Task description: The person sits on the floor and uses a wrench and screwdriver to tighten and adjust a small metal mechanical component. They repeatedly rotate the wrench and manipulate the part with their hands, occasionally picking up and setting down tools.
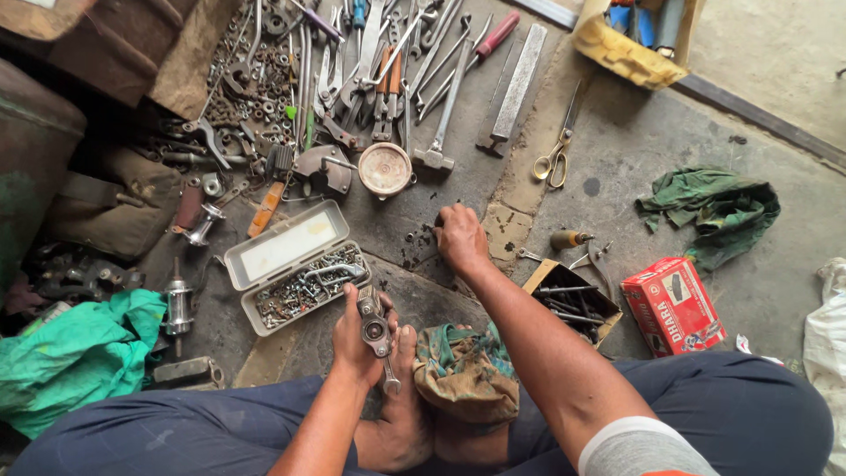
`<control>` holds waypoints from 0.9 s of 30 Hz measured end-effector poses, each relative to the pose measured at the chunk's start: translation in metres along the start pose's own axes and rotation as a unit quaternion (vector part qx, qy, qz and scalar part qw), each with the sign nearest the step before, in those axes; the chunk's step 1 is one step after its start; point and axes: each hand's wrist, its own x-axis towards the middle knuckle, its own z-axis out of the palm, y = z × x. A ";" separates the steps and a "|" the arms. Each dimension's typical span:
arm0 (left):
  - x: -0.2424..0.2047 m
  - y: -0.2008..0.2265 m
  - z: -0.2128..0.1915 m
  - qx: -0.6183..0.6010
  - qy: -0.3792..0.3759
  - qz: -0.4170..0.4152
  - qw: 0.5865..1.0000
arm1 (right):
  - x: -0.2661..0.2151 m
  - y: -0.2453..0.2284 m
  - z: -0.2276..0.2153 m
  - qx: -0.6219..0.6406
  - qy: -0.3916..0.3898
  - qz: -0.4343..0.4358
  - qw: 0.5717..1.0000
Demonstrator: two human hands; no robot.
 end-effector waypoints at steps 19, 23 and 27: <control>0.002 -0.005 0.008 0.016 -0.027 0.012 0.999 | -0.107 -0.063 -0.232 0.481 -0.105 0.024 0.870; 0.004 -0.006 0.006 0.019 -0.049 0.035 0.998 | -0.142 -0.072 -0.242 0.542 -0.021 -0.002 0.840; 0.003 -0.006 0.008 0.023 -0.039 0.044 0.998 | -0.161 -0.073 -0.245 0.552 -0.022 0.016 0.834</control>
